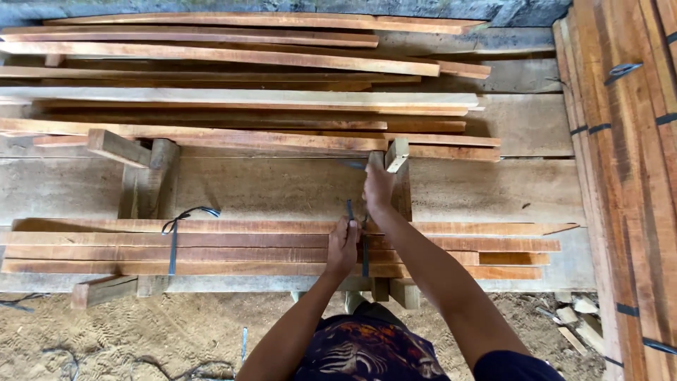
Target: Bundling wooden planks together using plastic strips and tying them manually.
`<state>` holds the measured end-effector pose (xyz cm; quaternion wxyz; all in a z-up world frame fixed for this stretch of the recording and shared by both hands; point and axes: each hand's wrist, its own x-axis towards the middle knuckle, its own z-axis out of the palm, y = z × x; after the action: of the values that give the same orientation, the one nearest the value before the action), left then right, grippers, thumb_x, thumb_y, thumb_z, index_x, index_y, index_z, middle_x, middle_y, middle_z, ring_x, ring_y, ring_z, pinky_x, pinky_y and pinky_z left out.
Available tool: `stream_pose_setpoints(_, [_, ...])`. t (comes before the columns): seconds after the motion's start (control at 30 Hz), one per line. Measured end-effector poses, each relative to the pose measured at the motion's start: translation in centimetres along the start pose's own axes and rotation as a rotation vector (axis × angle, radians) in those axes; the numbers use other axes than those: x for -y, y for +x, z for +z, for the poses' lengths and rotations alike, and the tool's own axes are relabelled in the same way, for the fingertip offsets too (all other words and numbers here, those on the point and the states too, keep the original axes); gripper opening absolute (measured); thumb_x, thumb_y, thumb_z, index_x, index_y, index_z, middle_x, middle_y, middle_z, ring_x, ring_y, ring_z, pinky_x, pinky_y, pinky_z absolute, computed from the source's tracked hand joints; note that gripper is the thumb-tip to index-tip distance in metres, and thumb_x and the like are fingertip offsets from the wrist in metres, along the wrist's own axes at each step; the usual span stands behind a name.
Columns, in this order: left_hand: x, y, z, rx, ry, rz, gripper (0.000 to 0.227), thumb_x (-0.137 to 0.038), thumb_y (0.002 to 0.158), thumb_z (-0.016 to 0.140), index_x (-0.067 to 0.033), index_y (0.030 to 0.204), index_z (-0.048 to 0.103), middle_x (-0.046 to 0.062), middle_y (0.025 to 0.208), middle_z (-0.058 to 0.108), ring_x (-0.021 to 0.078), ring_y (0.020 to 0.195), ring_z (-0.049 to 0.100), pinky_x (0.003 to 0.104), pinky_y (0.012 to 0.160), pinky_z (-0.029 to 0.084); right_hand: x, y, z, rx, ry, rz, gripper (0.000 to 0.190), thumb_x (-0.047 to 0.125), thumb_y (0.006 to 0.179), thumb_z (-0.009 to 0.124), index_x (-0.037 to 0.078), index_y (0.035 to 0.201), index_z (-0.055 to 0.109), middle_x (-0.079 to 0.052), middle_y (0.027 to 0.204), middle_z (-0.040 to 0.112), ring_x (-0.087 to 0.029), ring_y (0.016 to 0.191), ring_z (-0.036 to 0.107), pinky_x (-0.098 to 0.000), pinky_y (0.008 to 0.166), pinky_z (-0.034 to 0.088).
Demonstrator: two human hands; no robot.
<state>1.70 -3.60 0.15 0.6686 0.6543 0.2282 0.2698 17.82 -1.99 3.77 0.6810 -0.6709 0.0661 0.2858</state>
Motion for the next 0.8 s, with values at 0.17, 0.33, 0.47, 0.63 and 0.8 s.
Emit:
stream_pose_setpoints(0.17, [-1.3,-0.4,0.3,0.003,-0.078,-0.012,0.031,-0.020,0.116,0.036,-0.0095,0.094,0.055,0.001,0.068,0.048,0.0080,0.067,0.047,0.032,0.073,0.048,-5.4,3.4,0.5,0.089,-0.508,-0.425,0.047,0.019,0.090,0.058,0.021,0.053,0.028,0.008,0.048,0.018,-0.007,0.041,0.016,-0.0313,0.042,0.020])
stream_pose_setpoints(0.33, [-0.3,-1.0,0.8,-0.012,-0.087,-0.022,0.032,-0.019,0.116,0.036,-0.0091,0.095,0.058,0.005,0.065,0.050,0.0097,0.059,0.044,0.032,0.067,0.046,-7.5,3.6,1.2,0.219,-0.858,-0.390,0.047,0.022,0.089,0.058,0.016,0.048,0.035,0.007,0.040,0.026,-0.011,0.037,0.021,-0.0261,0.039,0.027])
stream_pose_setpoints(0.47, [-1.3,-0.5,0.4,0.058,-0.036,-0.086,0.031,-0.022,0.115,0.039,-0.0087,0.095,0.058,0.004,0.065,0.049,0.0105,0.057,0.041,0.031,0.065,0.042,-12.6,7.4,1.4,0.270,-1.305,-0.528,0.032,0.033,0.084,0.060,0.005,0.071,0.069,-0.018,0.068,0.068,-0.038,0.071,0.074,-0.0486,0.058,0.060])
stream_pose_setpoints(0.63, [-0.6,-0.2,0.2,0.054,-0.039,-0.091,0.029,-0.019,0.115,0.040,-0.0083,0.097,0.059,0.005,0.062,0.047,0.0108,0.055,0.037,0.031,0.063,0.040,-12.5,7.3,1.9,0.276,-1.347,-0.534,0.032,0.030,0.086,0.057,0.003,0.078,0.072,-0.019,0.073,0.070,-0.039,0.077,0.075,-0.0498,0.064,0.062])
stream_pose_setpoints(0.8, [-2.3,0.5,1.9,-0.134,-0.279,-0.214,0.034,-0.036,0.116,0.044,-0.0181,0.089,0.054,-0.009,0.066,0.038,0.0017,0.062,0.027,0.029,0.064,0.033,-9.3,5.4,1.8,0.215,-1.262,-0.472,0.037,0.031,0.087,0.052,0.001,0.075,0.068,-0.026,0.073,0.068,-0.047,0.079,0.073,-0.0557,0.071,0.061])
